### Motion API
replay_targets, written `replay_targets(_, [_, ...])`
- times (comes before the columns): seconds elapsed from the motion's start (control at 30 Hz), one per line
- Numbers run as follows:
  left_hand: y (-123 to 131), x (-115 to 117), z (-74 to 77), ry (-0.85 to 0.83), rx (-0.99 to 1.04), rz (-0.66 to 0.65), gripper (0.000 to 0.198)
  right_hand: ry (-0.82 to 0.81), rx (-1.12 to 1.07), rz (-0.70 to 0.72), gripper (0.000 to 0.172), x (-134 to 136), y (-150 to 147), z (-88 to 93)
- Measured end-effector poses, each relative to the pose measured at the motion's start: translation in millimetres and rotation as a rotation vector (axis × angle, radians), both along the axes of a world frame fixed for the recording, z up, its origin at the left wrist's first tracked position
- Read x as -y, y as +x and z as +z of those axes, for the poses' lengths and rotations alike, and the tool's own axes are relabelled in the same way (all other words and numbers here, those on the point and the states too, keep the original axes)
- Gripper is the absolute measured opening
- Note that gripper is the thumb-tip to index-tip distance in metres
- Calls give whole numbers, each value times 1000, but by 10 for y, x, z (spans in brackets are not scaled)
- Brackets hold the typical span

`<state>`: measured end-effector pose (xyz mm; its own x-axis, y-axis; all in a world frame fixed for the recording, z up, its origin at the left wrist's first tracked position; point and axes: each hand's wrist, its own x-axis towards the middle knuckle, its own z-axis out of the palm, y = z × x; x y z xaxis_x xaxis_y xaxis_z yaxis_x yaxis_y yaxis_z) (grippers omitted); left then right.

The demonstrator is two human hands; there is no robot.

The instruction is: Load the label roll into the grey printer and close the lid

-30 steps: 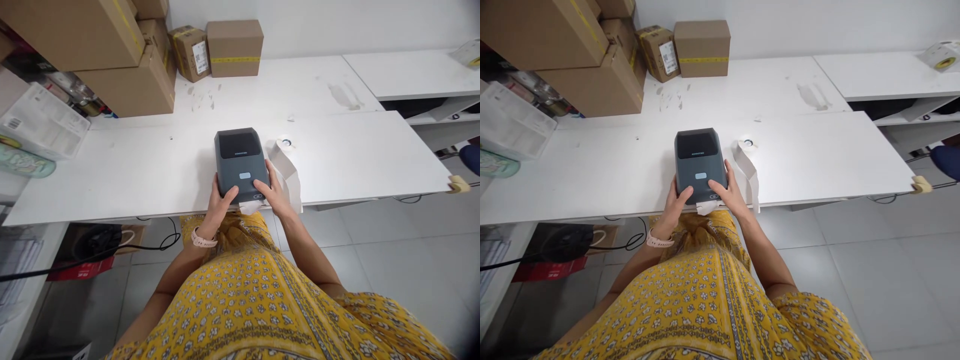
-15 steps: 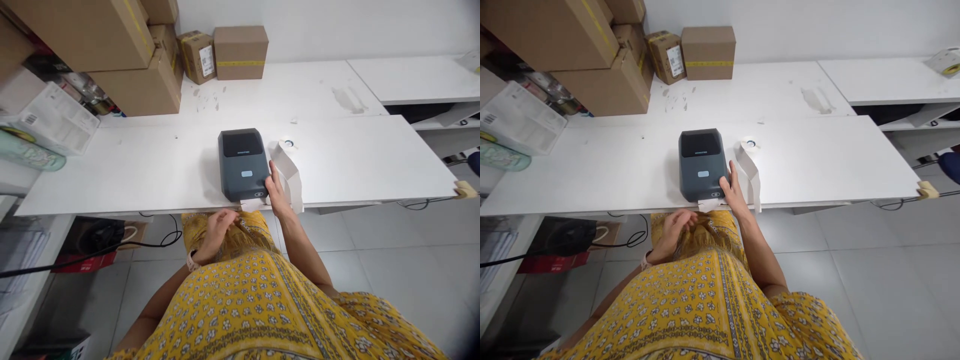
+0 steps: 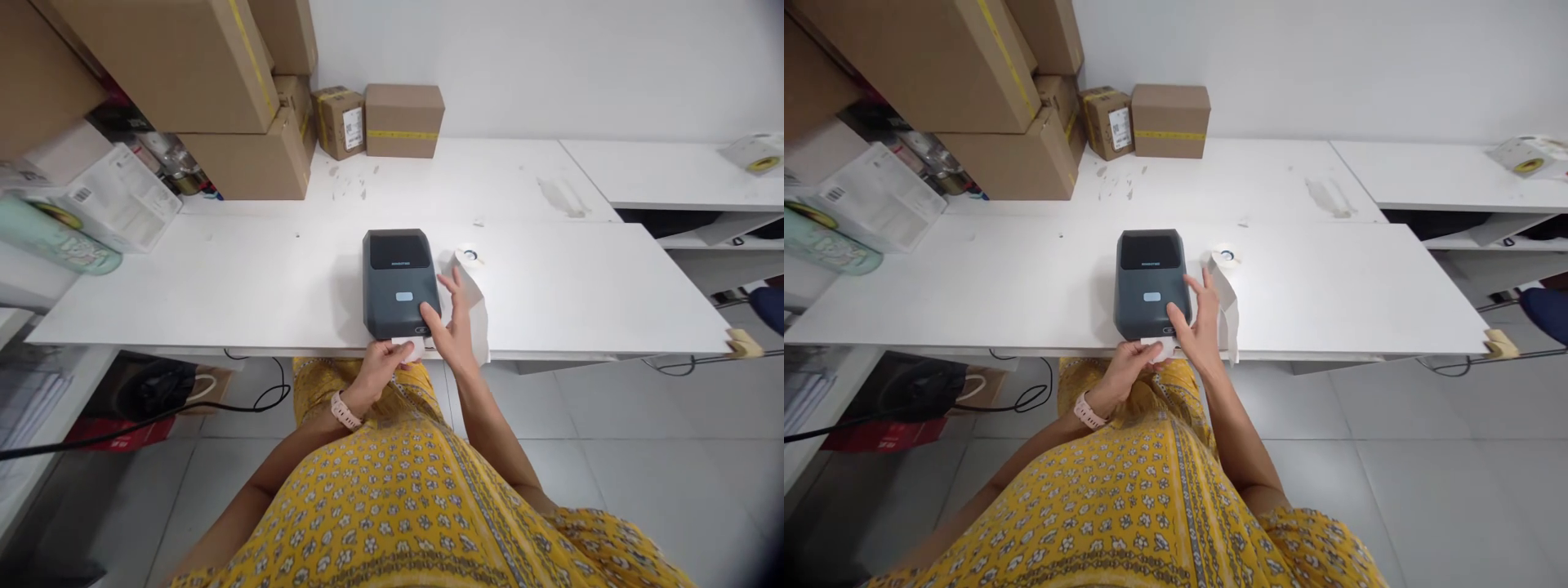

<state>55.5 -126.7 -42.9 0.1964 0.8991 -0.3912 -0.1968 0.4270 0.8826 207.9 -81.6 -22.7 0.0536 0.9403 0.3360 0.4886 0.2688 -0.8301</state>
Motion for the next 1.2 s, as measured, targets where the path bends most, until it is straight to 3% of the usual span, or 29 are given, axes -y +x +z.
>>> replay_targets(0.07, [-137, 33, -3, -23, -8, -132, 44, 132, 237, 20, 38, 11, 22, 161])
replay_targets(0.17, [-436, 75, 32, -46, -53, -255, 50, 211, 474, 121, 29, -10, 23, 293])
replay_targets(0.23, [-636, 71, 66, -10, -135, -213, 52, 222, 558, 149, 29, -40, -3, 292])
replay_targets(0.33, [-818, -18, 115, 121, -280, 55, 47, 220, 608, 147, 32, -83, -56, 239])
replay_targets(0.43, [-821, -168, 182, 303, -311, 294, 44, 192, 535, 169, 36, -108, -63, 205])
replay_targets(0.67, [-656, -515, 354, 503, -233, 339, 53, 53, -91, 118, 56, -170, 263, 218])
replay_targets(0.8, [-646, -823, 291, 503, -216, 424, 47, 71, -108, 233, 73, -288, 302, 347])
replay_targets(0.9, [-609, -1049, 175, 445, -306, 440, 41, 189, -30, 224, 77, -524, 167, 506])
replay_targets(1.03, [-523, -1232, 54, 400, -480, 355, 49, 321, -9, 105, 70, -1097, -44, 750])
replay_targets(1.13, [-478, -1286, 52, 394, -593, 269, 59, 350, 25, 57, 66, -1520, -132, 943])
replay_targets(1.2, [-465, -1299, 88, 399, -673, 225, 61, 399, 82, 9, 68, -1654, -151, 1049])
